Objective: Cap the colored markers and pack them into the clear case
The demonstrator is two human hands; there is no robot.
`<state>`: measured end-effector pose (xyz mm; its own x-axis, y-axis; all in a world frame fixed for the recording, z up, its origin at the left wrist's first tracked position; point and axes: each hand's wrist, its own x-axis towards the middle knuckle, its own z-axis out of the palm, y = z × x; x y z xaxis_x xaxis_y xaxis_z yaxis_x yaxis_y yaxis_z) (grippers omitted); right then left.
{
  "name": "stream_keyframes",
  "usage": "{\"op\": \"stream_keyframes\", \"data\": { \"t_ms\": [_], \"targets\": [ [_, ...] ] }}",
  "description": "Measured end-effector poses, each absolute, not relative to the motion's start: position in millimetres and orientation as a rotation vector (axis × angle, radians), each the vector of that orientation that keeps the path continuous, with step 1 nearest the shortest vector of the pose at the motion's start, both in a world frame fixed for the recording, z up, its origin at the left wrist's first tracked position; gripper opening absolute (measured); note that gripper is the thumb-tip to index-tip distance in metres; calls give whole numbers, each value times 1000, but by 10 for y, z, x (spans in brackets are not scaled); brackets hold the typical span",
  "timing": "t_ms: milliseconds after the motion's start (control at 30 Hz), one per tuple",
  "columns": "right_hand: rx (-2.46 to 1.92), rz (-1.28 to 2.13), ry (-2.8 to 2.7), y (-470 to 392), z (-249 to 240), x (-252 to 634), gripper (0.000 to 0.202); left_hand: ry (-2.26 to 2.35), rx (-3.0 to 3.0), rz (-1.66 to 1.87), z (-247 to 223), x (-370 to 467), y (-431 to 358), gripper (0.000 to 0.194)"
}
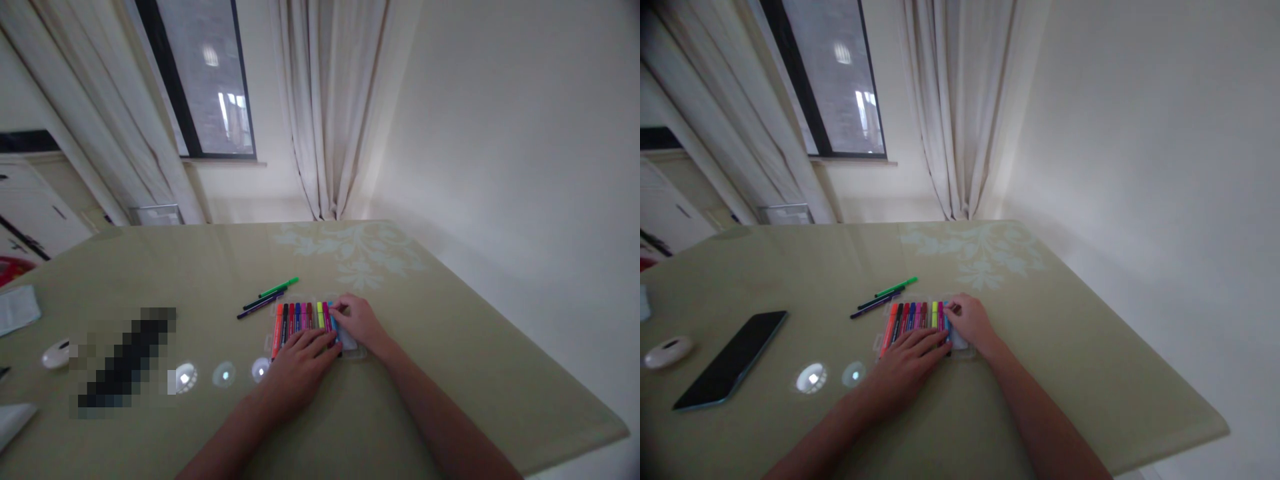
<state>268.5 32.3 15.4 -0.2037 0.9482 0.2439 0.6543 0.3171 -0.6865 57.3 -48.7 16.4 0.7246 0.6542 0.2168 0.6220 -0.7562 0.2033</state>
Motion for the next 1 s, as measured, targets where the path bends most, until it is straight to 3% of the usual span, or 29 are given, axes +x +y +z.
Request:
{"op": "stream_keyframes", "data": {
  "t_ms": [233,400,567,1000],
  "targets": [
    [-1361,546,-1994,314,181,2700,12,1067,2785,615,197,555,-455,39],
    [-1366,498,-1992,308,201,2691,14,1746,2509,837,322,215,-234,29],
    [-1377,472,-1988,321,182,2686,17,2297,2264,646,337,-124,-80,31],
    [-1367,463,-1994,322,196,2681,18,2460,2225,355,303,-217,-60,29]
  ]
}}
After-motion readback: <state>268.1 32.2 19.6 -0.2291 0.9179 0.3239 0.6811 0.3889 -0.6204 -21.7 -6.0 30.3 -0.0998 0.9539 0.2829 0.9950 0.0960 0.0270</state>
